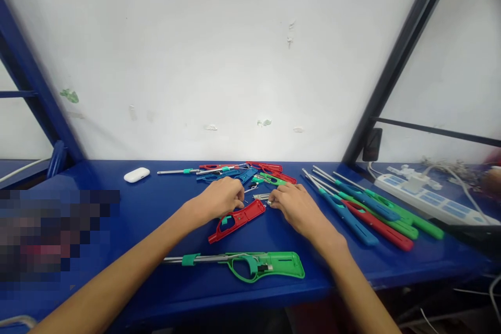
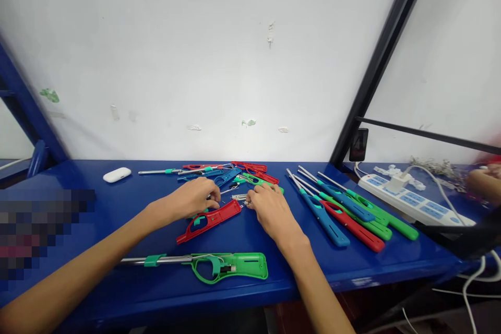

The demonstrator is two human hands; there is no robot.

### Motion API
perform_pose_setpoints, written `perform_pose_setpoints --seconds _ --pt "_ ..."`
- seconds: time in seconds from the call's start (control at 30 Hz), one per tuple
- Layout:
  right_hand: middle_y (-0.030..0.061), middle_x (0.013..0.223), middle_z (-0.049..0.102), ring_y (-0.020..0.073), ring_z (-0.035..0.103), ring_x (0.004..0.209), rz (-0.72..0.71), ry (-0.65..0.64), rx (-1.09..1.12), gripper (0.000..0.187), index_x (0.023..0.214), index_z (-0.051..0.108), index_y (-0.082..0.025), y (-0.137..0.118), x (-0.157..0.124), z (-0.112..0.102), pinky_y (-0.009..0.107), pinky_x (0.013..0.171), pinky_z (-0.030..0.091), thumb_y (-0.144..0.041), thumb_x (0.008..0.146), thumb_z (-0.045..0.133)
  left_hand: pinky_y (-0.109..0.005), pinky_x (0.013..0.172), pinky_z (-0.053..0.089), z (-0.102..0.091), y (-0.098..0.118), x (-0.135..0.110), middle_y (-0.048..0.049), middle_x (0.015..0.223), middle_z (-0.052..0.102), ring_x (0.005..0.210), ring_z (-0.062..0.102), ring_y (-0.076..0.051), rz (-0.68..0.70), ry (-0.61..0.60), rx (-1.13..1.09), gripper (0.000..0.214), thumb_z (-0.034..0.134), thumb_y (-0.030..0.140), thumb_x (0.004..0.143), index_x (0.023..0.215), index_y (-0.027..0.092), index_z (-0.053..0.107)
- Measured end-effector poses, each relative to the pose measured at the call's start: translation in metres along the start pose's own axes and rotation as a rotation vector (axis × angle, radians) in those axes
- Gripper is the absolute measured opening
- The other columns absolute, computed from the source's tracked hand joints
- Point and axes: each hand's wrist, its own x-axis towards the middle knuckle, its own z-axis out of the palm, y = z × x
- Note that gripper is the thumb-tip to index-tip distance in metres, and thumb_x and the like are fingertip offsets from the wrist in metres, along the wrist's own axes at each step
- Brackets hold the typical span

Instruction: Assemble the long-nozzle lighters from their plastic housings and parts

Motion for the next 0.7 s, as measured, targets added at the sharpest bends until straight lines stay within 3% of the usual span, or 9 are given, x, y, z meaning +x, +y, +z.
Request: perform_pose_setpoints --seconds 0.33,0.57,0.7 --pt "0.0076 0.107 0.082 0.0277 0.075 0.097 0.066 0.218 0.127 0.013 0.107 0.068 -0.021 0.017 -0.015 -0.009 0.041 0.088 0.047 -0.016 0.105 0.056 -0.048 0.093 0.06 0.011 -0.005 0.001 -0.0107 0.134 0.065 0.112 0.069 -0.027 -0.002 0.064 -0.083 0.037 0.069 0.037 0.103 0.134 0.019 0.063" --pt "0.0068 0.108 0.081 0.0246 0.075 0.101 0.032 0.31 0.297 0.014 0.116 0.065 -0.022 0.0 -0.015 -0.015 0.04 0.091 0.053 -0.024 0.108 0.053 -0.049 0.094 0.06 0.015 -0.002 -0.003 -0.0109 0.135 0.065 0.113 0.069 -0.027 0.045 0.213 -0.164 0.037 0.069 0.037 0.103 0.134 0.019 0.063" --pt "0.0077 0.108 0.08 0.0253 0.077 0.098 -0.019 0.33 0.392 0.017 0.116 0.066 -0.023 -0.014 -0.011 -0.009 0.041 0.089 0.057 -0.027 0.108 0.052 -0.048 0.094 0.06 0.006 0.002 -0.007 -0.0109 0.135 0.065 0.112 0.069 -0.027 0.029 0.292 -0.295 0.037 0.068 0.038 0.103 0.134 0.019 0.063"
